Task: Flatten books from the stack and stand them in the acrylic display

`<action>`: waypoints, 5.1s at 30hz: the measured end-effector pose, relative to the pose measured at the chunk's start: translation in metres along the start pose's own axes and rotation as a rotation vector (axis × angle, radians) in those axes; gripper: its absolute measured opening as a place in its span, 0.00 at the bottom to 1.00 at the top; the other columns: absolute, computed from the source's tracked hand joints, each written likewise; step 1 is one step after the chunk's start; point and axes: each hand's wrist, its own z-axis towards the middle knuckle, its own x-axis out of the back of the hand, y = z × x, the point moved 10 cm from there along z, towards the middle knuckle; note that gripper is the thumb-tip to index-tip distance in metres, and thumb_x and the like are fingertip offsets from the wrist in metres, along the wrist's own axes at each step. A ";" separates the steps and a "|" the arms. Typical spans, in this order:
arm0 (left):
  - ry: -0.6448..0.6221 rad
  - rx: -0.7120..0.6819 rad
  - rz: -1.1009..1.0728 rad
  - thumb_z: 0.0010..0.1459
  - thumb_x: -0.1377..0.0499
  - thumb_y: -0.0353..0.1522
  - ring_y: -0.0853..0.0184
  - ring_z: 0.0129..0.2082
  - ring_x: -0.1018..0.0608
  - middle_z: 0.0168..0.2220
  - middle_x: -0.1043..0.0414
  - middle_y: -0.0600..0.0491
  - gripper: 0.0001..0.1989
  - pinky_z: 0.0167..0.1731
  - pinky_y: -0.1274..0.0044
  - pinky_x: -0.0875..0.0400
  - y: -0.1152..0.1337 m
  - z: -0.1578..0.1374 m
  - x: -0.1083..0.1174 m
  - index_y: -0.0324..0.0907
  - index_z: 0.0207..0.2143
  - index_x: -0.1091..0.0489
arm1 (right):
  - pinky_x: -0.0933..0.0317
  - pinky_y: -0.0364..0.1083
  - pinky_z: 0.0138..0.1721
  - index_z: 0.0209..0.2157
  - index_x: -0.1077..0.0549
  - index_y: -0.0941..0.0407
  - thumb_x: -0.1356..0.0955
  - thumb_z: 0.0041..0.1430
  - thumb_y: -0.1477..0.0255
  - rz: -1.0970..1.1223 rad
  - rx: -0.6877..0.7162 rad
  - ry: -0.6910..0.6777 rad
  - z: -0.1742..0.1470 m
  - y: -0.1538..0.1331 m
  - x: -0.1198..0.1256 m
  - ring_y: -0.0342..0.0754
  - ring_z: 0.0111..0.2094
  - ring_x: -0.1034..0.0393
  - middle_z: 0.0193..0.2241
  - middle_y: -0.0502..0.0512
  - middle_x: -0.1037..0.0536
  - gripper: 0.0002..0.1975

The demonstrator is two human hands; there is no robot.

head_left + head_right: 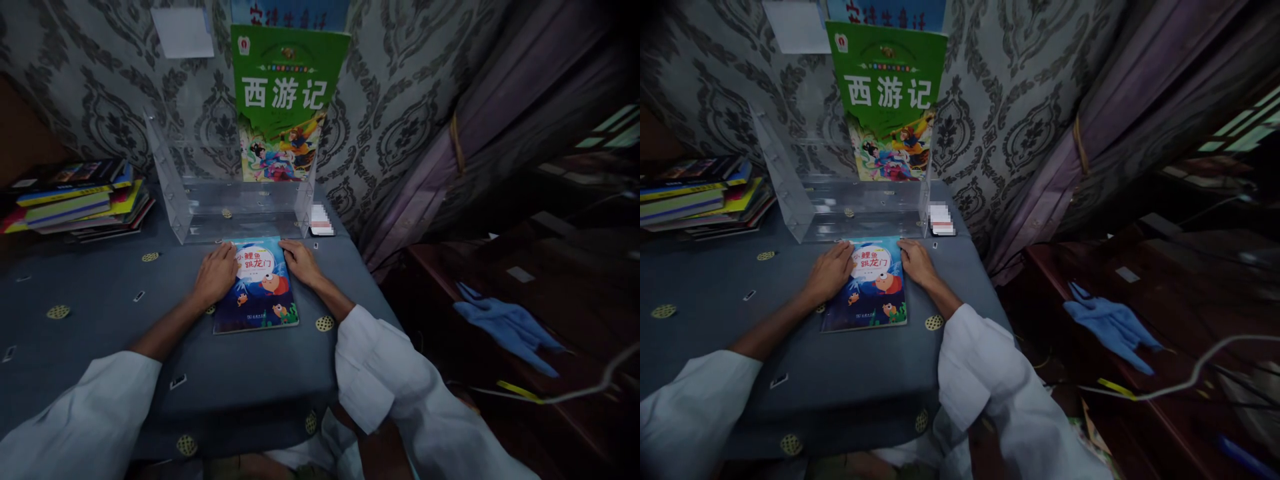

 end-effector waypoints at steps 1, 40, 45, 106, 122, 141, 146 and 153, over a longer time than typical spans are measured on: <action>0.001 0.001 0.000 0.68 0.54 0.29 0.52 0.66 0.34 0.64 0.35 0.38 0.22 0.60 0.60 0.36 0.000 0.000 0.000 0.33 0.60 0.34 | 0.40 0.58 0.63 0.51 0.22 0.55 0.37 0.61 0.80 -0.002 0.004 -0.008 0.000 -0.001 0.000 0.55 0.60 0.31 0.54 0.59 0.21 0.20; -0.180 -0.413 -0.004 0.63 0.50 0.26 0.57 0.63 0.31 0.66 0.36 0.45 0.28 0.60 0.64 0.37 0.079 0.054 -0.018 0.40 0.65 0.38 | 0.37 0.56 0.61 0.51 0.22 0.55 0.36 0.61 0.79 -0.049 0.038 0.034 -0.003 -0.012 0.007 0.55 0.56 0.28 0.53 0.60 0.20 0.19; -0.132 -0.437 -0.017 0.65 0.51 0.26 0.58 0.60 0.30 0.65 0.34 0.46 0.26 0.57 0.65 0.35 0.082 0.060 -0.019 0.42 0.64 0.37 | 0.36 0.55 0.60 0.49 0.21 0.55 0.37 0.62 0.79 -0.057 0.021 0.067 -0.003 -0.012 0.012 0.54 0.55 0.27 0.50 0.58 0.19 0.18; -0.108 -0.502 -0.083 0.72 0.55 0.36 0.56 0.58 0.32 0.66 0.36 0.48 0.23 0.54 0.63 0.37 0.081 0.059 -0.025 0.44 0.65 0.38 | 0.45 0.64 0.65 0.64 0.34 0.53 0.24 0.54 0.56 0.061 0.147 -0.283 -0.065 -0.045 0.022 0.61 0.66 0.40 0.65 0.65 0.33 0.40; -0.109 -0.496 -0.076 0.72 0.56 0.36 0.56 0.58 0.32 0.65 0.35 0.48 0.23 0.54 0.64 0.38 0.082 0.059 -0.024 0.42 0.65 0.37 | 0.43 0.64 0.64 0.64 0.33 0.53 0.24 0.54 0.55 0.062 0.161 -0.281 -0.066 -0.046 0.023 0.60 0.65 0.39 0.64 0.66 0.33 0.39; -0.092 -0.496 -0.082 0.72 0.56 0.36 0.57 0.59 0.32 0.66 0.35 0.49 0.23 0.55 0.63 0.37 0.081 0.060 -0.025 0.45 0.65 0.37 | 0.43 0.64 0.64 0.63 0.32 0.55 0.25 0.56 0.56 0.027 0.152 -0.261 -0.070 -0.046 0.021 0.61 0.65 0.39 0.64 0.67 0.33 0.36; -0.089 -0.494 -0.063 0.71 0.55 0.34 0.57 0.59 0.31 0.65 0.34 0.48 0.23 0.55 0.63 0.36 0.082 0.060 -0.025 0.44 0.64 0.36 | 0.42 0.64 0.64 0.64 0.34 0.52 0.30 0.65 0.61 -0.022 0.172 -0.207 -0.099 -0.062 0.027 0.58 0.65 0.38 0.64 0.65 0.32 0.29; -0.084 -0.510 -0.021 0.71 0.53 0.36 0.57 0.60 0.31 0.64 0.33 0.46 0.22 0.55 0.64 0.35 0.087 0.061 -0.021 0.44 0.63 0.35 | 0.48 0.63 0.68 0.66 0.37 0.50 0.29 0.63 0.61 -0.010 0.156 -0.297 -0.138 -0.077 0.030 0.57 0.67 0.41 0.66 0.63 0.35 0.33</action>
